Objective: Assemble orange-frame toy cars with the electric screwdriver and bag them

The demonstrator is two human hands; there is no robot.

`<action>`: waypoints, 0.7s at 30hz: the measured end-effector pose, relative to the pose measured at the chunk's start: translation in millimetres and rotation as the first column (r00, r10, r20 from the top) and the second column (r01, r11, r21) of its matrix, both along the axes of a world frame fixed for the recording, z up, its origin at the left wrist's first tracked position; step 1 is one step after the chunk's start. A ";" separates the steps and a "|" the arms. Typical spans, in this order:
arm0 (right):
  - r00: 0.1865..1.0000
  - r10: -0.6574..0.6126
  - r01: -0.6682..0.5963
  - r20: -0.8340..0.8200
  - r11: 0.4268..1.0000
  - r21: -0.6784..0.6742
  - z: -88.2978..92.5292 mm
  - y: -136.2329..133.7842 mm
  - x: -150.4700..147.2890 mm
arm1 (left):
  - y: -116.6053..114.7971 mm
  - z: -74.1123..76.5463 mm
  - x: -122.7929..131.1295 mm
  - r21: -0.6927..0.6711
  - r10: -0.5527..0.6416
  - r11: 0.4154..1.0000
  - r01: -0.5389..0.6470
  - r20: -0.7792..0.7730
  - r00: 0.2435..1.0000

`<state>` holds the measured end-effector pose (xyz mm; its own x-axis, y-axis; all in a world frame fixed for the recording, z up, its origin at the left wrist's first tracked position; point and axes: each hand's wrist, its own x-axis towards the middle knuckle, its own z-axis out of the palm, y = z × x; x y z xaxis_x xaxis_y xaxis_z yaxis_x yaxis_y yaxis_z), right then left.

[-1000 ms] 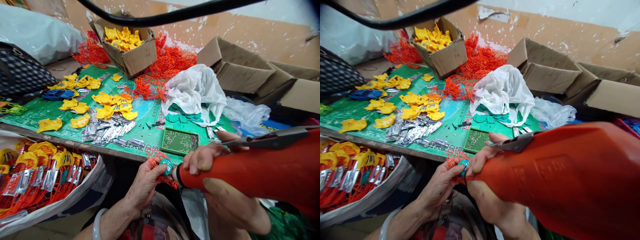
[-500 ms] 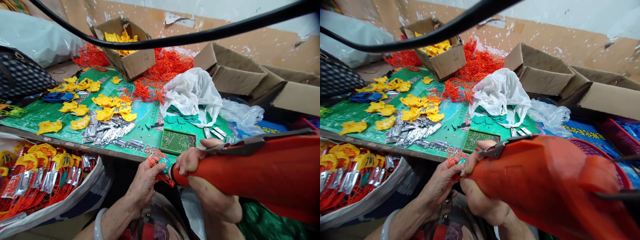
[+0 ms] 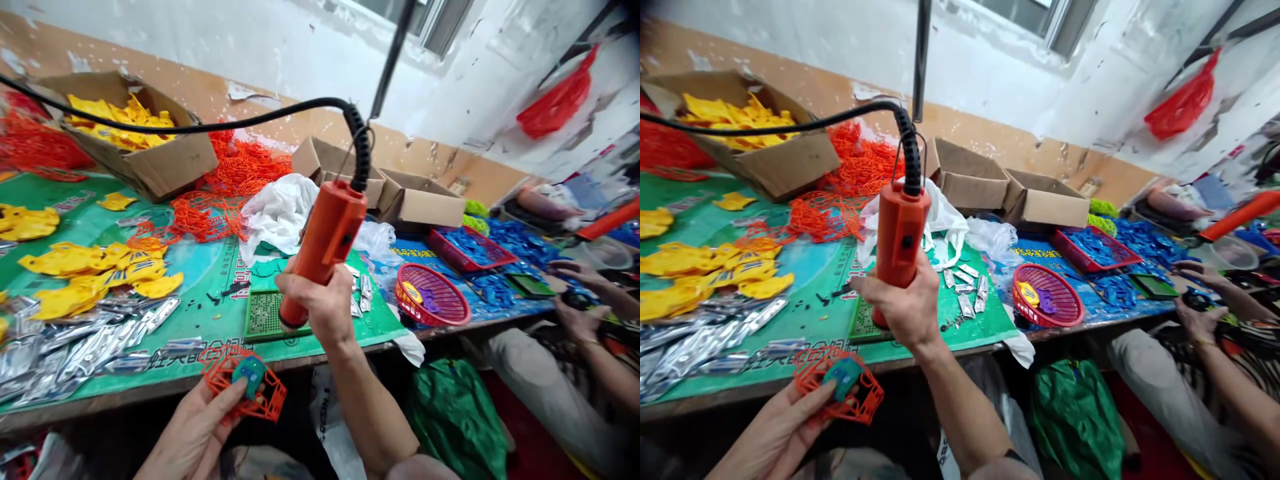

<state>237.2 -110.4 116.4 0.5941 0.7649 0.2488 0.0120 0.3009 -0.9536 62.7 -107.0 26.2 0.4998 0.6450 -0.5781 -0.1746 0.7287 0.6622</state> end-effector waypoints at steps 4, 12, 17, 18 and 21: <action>0.976 -0.049 0.046 0.210 0.999 0.017 -14.5 7.1 23.7 | -1.9 -4.8 -6.0 -0.042 -0.021 0.999 0.021 -0.002 1.000; 0.588 -0.095 0.575 0.804 0.748 -0.332 -87.8 -43.3 102.7 | -2.2 -10.9 -8.1 -0.046 0.042 0.998 -0.043 -0.018 0.999; 0.441 0.097 0.717 0.892 0.560 -0.415 -110.1 -61.0 111.3 | -2.6 -10.4 -2.0 -0.075 0.054 0.996 -0.052 0.021 0.998; 0.419 0.135 0.733 0.898 0.534 -0.422 -112.1 -61.2 110.2 | -2.7 -10.7 -2.6 -0.085 0.054 0.995 -0.051 0.028 0.998; 0.353 0.221 0.759 0.909 0.501 -0.417 -116.1 -60.0 107.6 | -3.0 -11.7 -6.9 -0.089 0.079 0.993 -0.073 0.057 0.995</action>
